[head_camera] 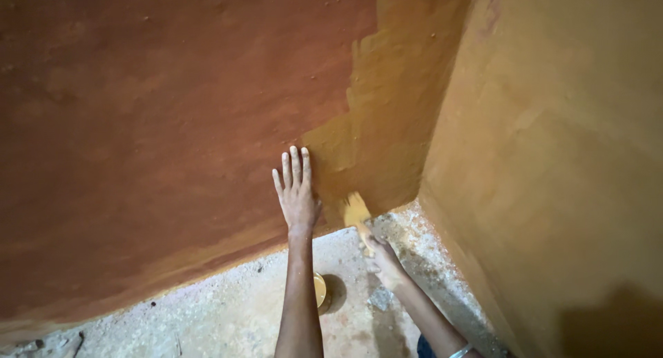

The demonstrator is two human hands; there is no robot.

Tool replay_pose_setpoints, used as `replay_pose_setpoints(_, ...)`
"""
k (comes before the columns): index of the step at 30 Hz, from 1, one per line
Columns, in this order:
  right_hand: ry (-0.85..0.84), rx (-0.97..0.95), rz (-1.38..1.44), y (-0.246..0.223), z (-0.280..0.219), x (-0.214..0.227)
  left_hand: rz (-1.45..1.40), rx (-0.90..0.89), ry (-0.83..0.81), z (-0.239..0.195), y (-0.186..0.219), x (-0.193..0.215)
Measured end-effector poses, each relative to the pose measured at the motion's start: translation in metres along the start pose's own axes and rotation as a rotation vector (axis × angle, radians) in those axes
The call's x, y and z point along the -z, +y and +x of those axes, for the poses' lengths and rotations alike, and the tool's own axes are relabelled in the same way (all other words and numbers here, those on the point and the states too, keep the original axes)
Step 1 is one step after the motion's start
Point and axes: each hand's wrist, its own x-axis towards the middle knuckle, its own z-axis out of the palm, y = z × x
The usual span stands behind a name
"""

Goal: The person paints a wall using a brush and a small container of paint. They repeatedly dip the brush into the container and apply paint to the wall surface in vertical strokes.

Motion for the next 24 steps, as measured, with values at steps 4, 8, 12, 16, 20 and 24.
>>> replay_pose_setpoints(4,-0.003,-0.048,0.062,-0.009,-0.01,-0.016,-0.022,-0.013,0.006,-0.006,-0.005,-0.005)
replay_pose_setpoints(8,-0.215,0.14,0.039,-0.09,-0.027,-0.076,-0.044,-0.017,-0.008,-0.009,-0.011,-0.008)
replay_pose_setpoints(12,-0.286,0.222,0.057,-0.148,-0.079,-0.107,-0.023,-0.031,0.025,-0.005,-0.011,-0.012)
replay_pose_setpoints(16,-0.308,0.275,0.086,-0.144,-0.082,-0.106,-0.048,-0.032,0.015,-0.009,-0.013,-0.013)
replay_pose_setpoints(20,-0.156,0.29,-0.073,-0.092,-0.031,-0.091,-0.033,-0.034,-0.033,-0.007,-0.013,-0.006)
replay_pose_setpoints(24,-0.06,0.083,-0.006,-0.025,-0.011,-0.057,-0.061,-0.032,-0.012,-0.005,-0.011,0.001)
